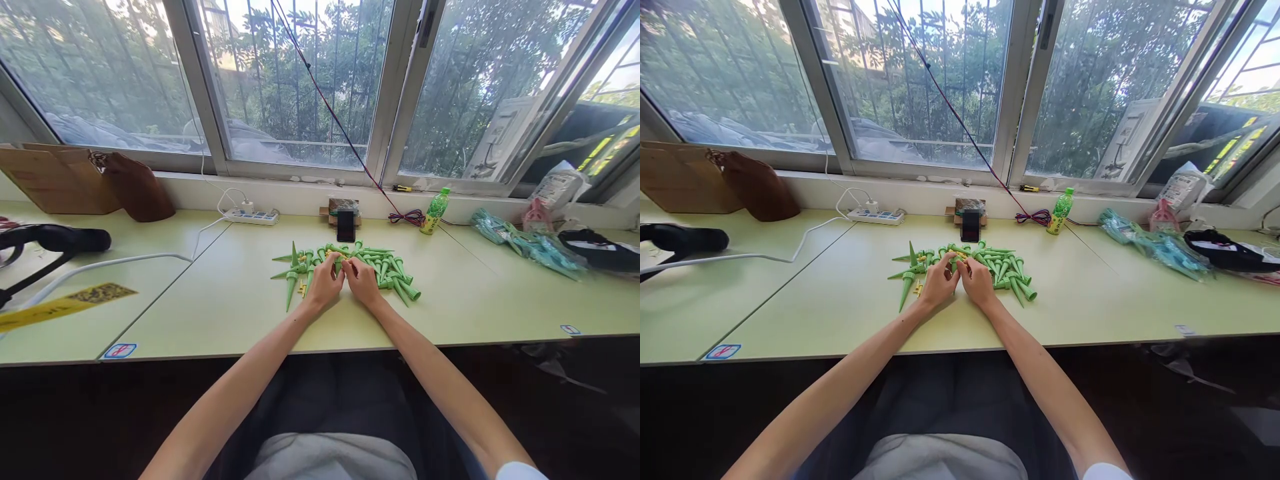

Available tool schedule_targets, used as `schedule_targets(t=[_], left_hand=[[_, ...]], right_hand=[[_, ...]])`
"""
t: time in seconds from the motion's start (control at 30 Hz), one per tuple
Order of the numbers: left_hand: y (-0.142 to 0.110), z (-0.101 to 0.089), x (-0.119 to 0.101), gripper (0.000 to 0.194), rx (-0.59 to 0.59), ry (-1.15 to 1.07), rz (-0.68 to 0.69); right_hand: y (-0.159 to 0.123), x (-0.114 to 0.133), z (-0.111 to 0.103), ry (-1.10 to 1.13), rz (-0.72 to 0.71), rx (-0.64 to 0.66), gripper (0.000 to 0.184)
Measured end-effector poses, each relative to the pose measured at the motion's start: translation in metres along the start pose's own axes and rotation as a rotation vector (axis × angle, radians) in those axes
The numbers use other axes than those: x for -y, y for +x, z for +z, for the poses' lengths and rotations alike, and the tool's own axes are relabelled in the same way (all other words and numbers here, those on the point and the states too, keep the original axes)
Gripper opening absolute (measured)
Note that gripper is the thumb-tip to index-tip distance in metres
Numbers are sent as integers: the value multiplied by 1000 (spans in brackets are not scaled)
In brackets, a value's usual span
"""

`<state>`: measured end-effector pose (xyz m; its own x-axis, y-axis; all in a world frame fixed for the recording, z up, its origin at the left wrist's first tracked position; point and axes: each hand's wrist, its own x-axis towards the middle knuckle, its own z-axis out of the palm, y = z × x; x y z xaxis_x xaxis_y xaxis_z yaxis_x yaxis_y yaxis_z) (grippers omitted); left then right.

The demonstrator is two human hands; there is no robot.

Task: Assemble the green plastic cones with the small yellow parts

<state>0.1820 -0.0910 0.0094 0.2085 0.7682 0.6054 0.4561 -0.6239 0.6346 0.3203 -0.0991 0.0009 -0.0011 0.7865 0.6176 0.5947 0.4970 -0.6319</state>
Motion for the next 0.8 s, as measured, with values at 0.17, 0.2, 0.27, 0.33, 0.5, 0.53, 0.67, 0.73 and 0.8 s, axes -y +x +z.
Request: schedule_targets(t=[0.17,0.2,0.27,0.33,0.5,0.53,0.67,0.73,0.8], left_hand=[[-1,-1,-1,34,34,-5,25],[-2,-1,-1,34,38,-7,29],[-2,-1,-2,34,43,-8,40],[-3,-1,-2,34,48,-6,53],[-3,0,-1,34,68,-15,73],[-3,0,0,34,65,-12,79],[-4,1,3,34,51,12,126],[-4,2,4,34,42,14,150],[-4,2,5,34,38,5,169]], right_hand=[[0,-3,0,-4,9,-7,51],[0,-3,0,-2,11,-9,52],[0,-3,0,-1,19,-17,53],[0,-3,0,-10,35,-30,55],[1,-2,2,-30,76,-66,57],[2,-2,2,-31,82,-72,57],[3,-3,4,-45,94,-97,57],[4,-4,4,-48,94,-104,56],[4,-3,4,-50,93,-108,56]])
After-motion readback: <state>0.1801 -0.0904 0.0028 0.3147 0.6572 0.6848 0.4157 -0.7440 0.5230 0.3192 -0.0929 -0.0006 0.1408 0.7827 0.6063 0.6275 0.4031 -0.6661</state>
